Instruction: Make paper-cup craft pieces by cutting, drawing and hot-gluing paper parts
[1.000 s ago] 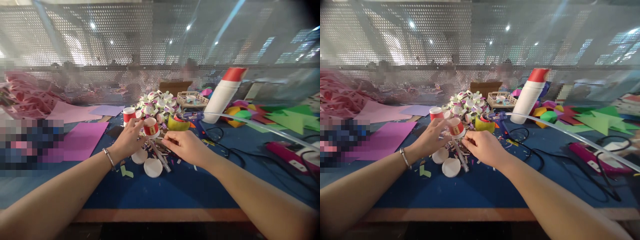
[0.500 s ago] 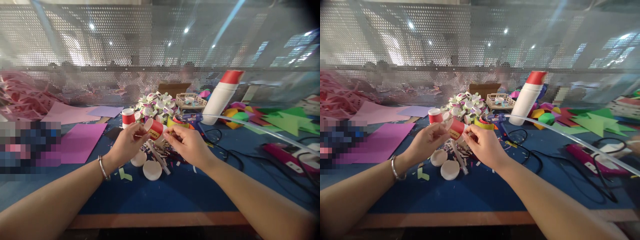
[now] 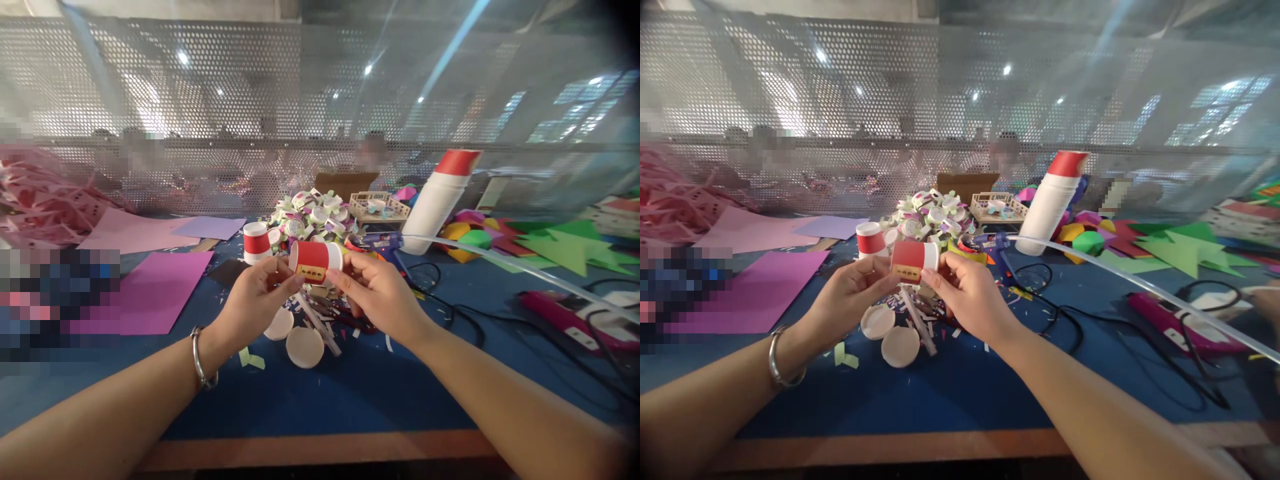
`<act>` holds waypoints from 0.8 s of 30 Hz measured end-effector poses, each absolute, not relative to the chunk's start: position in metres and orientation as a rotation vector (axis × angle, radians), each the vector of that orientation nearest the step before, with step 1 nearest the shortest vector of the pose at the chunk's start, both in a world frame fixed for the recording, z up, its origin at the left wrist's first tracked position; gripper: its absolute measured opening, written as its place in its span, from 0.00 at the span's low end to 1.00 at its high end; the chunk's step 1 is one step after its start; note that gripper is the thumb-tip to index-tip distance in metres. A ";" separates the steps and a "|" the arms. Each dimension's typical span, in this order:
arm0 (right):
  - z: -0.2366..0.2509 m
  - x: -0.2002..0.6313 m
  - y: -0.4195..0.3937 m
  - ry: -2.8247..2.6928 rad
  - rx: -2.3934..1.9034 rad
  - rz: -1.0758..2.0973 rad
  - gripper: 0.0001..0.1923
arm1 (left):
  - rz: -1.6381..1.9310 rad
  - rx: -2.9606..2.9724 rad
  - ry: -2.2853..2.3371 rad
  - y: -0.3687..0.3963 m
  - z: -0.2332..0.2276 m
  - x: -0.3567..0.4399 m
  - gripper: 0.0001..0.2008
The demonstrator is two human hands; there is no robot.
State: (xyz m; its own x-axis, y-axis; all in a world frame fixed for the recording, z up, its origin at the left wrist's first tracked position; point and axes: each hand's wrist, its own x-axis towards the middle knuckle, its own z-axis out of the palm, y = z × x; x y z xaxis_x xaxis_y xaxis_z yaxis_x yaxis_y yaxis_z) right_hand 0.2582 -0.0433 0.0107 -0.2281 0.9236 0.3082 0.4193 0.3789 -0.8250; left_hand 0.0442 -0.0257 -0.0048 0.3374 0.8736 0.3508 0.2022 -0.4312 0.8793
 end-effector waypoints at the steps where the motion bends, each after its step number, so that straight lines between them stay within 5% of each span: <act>1: 0.010 0.258 -0.043 -1.810 -1.168 0.756 0.15 | 1.130 1.856 0.968 -0.025 -0.004 0.043 0.13; 11: 0.011 0.253 -0.050 -2.009 -1.124 0.158 0.20 | 1.192 2.205 1.101 -0.026 0.000 0.036 0.08; 17: 0.011 0.255 -0.050 -2.213 -1.019 0.038 0.07 | 1.278 2.546 0.749 -0.039 0.009 0.037 0.02; 21: 0.033 0.266 -0.046 -2.088 -1.079 -0.162 0.09 | 1.546 2.494 0.797 -0.047 0.014 0.037 0.19; 24: 0.068 0.284 -0.038 -1.915 -1.213 -0.348 0.12 | 1.504 2.402 0.833 -0.045 0.009 0.037 0.20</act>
